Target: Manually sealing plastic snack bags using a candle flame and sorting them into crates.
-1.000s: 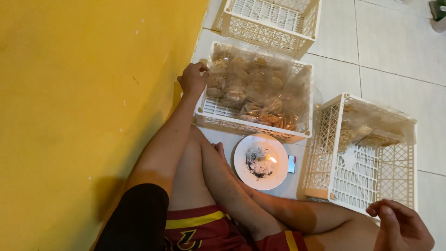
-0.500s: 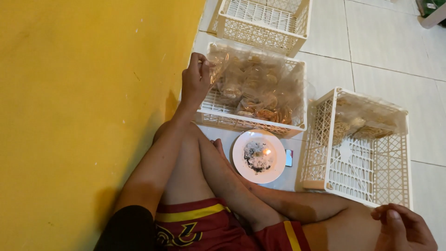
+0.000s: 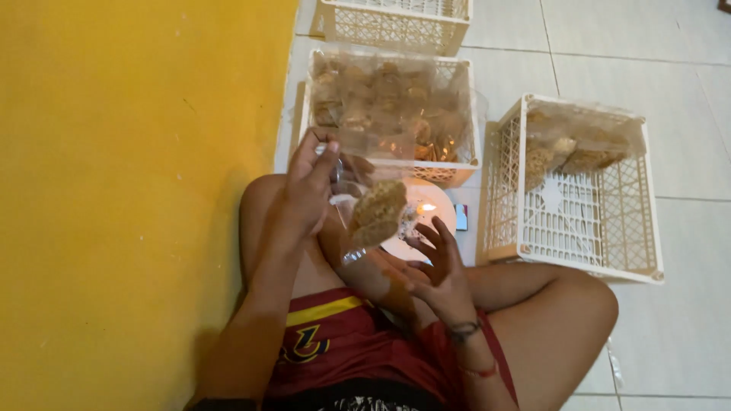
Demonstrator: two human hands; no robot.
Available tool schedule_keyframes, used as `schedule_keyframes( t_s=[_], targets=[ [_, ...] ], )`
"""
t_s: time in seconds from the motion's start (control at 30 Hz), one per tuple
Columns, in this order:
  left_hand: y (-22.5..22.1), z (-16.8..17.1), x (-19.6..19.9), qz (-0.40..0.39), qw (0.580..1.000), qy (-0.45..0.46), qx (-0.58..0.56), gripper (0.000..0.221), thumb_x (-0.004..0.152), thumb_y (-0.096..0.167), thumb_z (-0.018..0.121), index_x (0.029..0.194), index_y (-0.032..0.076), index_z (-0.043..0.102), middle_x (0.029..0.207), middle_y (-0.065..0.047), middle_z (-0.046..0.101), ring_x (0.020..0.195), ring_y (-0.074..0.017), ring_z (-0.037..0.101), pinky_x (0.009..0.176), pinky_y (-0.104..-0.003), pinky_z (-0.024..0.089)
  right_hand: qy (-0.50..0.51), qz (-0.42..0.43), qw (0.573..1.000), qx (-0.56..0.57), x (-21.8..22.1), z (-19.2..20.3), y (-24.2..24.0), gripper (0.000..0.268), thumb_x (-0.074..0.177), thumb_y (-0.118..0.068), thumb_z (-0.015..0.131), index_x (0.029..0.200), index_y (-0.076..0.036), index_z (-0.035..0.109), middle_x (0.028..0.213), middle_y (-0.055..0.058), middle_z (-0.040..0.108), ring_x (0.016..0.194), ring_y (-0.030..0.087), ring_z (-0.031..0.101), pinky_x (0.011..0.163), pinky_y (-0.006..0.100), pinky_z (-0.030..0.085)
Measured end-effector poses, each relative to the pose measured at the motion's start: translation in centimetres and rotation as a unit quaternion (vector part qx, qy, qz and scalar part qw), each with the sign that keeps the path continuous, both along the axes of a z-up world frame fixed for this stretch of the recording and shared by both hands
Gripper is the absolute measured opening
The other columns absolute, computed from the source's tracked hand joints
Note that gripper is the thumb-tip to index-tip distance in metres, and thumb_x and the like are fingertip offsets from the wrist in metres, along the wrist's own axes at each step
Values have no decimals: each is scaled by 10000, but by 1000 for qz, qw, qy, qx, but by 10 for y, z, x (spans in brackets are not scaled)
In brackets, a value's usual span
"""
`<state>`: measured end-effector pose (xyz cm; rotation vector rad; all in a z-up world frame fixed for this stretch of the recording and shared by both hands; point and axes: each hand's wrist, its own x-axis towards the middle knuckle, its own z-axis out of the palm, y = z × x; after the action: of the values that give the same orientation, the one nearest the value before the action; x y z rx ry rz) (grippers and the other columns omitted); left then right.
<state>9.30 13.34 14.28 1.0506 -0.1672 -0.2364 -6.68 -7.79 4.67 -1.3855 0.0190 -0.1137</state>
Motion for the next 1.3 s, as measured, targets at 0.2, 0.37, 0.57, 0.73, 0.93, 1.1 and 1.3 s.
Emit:
schedule_keyframes(
  t_s=[0.2,0.37,0.57,0.73,0.93,1.1,1.3],
  targets=[
    [-23,-51,-67,-21,996,80,31,351,1075,418,434,1296,146,454,1168,-251,717,1020,-268,731,879,-382,607,144,19,989,-38,-7,-29,12,394,879,-284,825,1147,-24,702,972,116,779,885,222,750,811,391,622],
    [-30,-115,-129,-93,981,137,105,369,972,335,684,1257,116,601,1113,-76,704,963,-165,657,867,-311,566,238,-22,966,-97,-29,-35,16,453,755,-291,945,994,-44,650,822,100,698,761,232,714,676,369,614],
    [-41,-160,-150,-151,968,121,160,364,990,288,721,1278,66,709,1125,-68,744,991,-147,655,946,-356,545,185,-15,953,-241,-59,-40,-8,385,1006,-430,654,996,-46,627,846,116,658,866,246,678,769,407,569],
    [-42,-171,-153,-229,950,100,188,282,993,259,717,1177,52,771,1067,-36,755,960,-139,627,956,-352,518,183,-96,970,-132,-56,-49,-26,470,859,-250,857,1259,-83,678,1090,119,716,1065,203,648,1004,364,530],
    [-51,-202,-148,-209,945,62,243,306,1057,345,632,1080,89,799,978,-29,757,921,-125,646,916,-343,531,229,-238,942,-58,-54,-85,-48,218,808,-102,864,849,-89,650,817,-2,677,782,107,636,741,268,567],
    [-64,-157,-142,-108,952,-12,287,329,942,188,777,1220,56,660,1069,-129,698,1046,-249,686,962,-443,556,236,-214,948,6,-53,-82,-46,232,808,-54,858,792,-86,629,770,6,665,753,108,678,709,255,582],
    [-60,-148,-138,-79,942,-23,326,147,1016,216,682,1016,97,768,892,-84,766,881,-145,703,786,-368,603,253,-263,931,15,-51,-68,-50,210,810,-46,860,849,-45,655,789,41,649,775,139,688,718,262,596]
  ],
)
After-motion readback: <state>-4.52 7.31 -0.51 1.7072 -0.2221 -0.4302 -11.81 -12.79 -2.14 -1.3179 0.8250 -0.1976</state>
